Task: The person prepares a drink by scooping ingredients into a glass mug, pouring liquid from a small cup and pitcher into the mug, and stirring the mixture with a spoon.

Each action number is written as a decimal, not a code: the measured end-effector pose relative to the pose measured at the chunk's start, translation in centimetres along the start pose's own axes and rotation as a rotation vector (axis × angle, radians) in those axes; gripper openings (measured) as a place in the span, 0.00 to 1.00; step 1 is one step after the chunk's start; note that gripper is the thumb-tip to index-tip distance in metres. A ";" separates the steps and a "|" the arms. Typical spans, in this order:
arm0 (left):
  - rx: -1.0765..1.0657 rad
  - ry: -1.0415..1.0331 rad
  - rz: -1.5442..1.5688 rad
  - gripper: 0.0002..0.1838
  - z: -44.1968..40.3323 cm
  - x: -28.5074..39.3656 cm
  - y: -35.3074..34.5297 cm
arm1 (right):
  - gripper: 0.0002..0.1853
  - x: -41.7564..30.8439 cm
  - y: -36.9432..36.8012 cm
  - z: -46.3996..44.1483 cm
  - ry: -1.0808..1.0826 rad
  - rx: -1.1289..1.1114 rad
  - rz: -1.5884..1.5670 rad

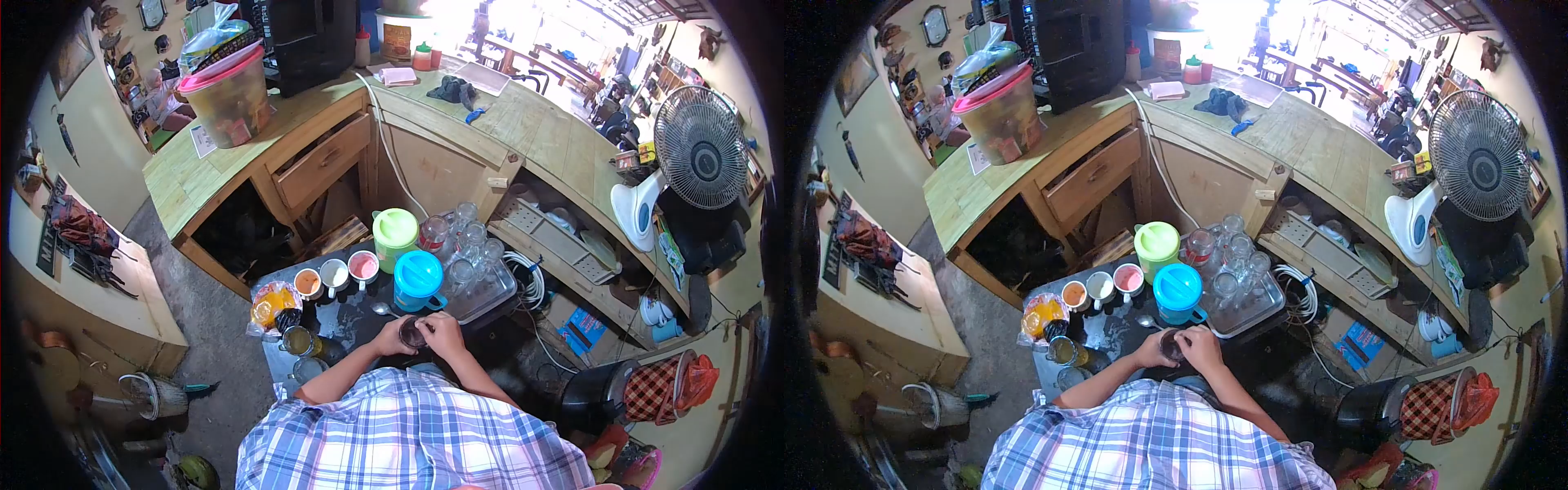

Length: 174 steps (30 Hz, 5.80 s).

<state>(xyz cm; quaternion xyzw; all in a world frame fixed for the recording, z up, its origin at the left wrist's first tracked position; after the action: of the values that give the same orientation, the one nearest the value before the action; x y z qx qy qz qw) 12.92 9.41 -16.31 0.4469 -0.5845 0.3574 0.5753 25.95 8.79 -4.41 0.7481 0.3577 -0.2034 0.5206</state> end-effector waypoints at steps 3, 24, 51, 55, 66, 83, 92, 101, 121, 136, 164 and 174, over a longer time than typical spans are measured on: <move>0.002 -0.021 -0.082 0.46 0.1 0.8 0.2 | 0.07 -0.2 0.2 0.1 0.028 -0.089 0.168; -0.014 0.112 -0.064 0.58 0.5 -0.6 0.0 | 0.04 -6.2 9.9 1.1 0.240 0.069 -0.028; 0.856 0.383 0.496 0.15 5.2 15.9 9.4 | 0.21 -10.8 -4.7 0.6 -1.245 -0.324 -1.354; 0.929 0.334 0.086 0.14 7.1 13.7 18.5 | 0.29 -9.4 -4.2 1.1 -1.219 -0.412 -1.266; 0.348 0.753 -1.805 0.09 9.9 6.5 30.3 | 0.17 1.4 2.3 2.6 -1.354 0.082 -1.416; 0.633 0.621 -1.443 0.15 11.2 12.8 26.5 | 0.27 8.5 -0.5 4.1 -0.813 -0.419 -0.235; 0.463 0.116 -0.686 0.20 8.0 13.8 14.8 | 0.38 7.7 -6.7 6.2 -1.037 -0.580 -0.734; 0.257 0.353 -0.644 0.28 8.9 8.4 10.5 | 0.16 7.5 -8.2 1.5 -0.039 -0.267 0.198; 0.466 0.376 -0.536 0.23 8.9 10.1 13.5 | 0.06 6.0 -7.9 1.7 0.062 -0.078 0.199; 0.867 0.617 -1.449 0.14 15.6 7.4 31.5 | 0.15 8.0 -9.2 3.1 -0.769 -0.199 -0.731; 0.986 0.500 0.634 0.10 11.9 9.7 20.4 | 0.24 -1.9 -3.7 0.2 -0.569 -0.611 -0.397; 0.424 0.508 0.671 0.22 4.0 13.8 6.2 | 0.16 -7.7 -2.3 -3.7 -0.404 -0.184 -0.834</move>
<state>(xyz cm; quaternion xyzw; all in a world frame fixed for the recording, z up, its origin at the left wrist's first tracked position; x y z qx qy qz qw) 6.58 6.25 -2.35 0.2391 -0.4516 0.7331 0.4488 18.90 10.12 0.76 0.4369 0.5359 -0.5039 0.5177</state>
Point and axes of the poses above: each hand's wrist, its own z-axis away from the middle knuckle, its own y-axis out of the back of the hand, x = y × z, the point moved 6 cm from there along -z, towards the middle knuckle, and after that the axes turned 11 degrees about x, right-handed, at the moved point
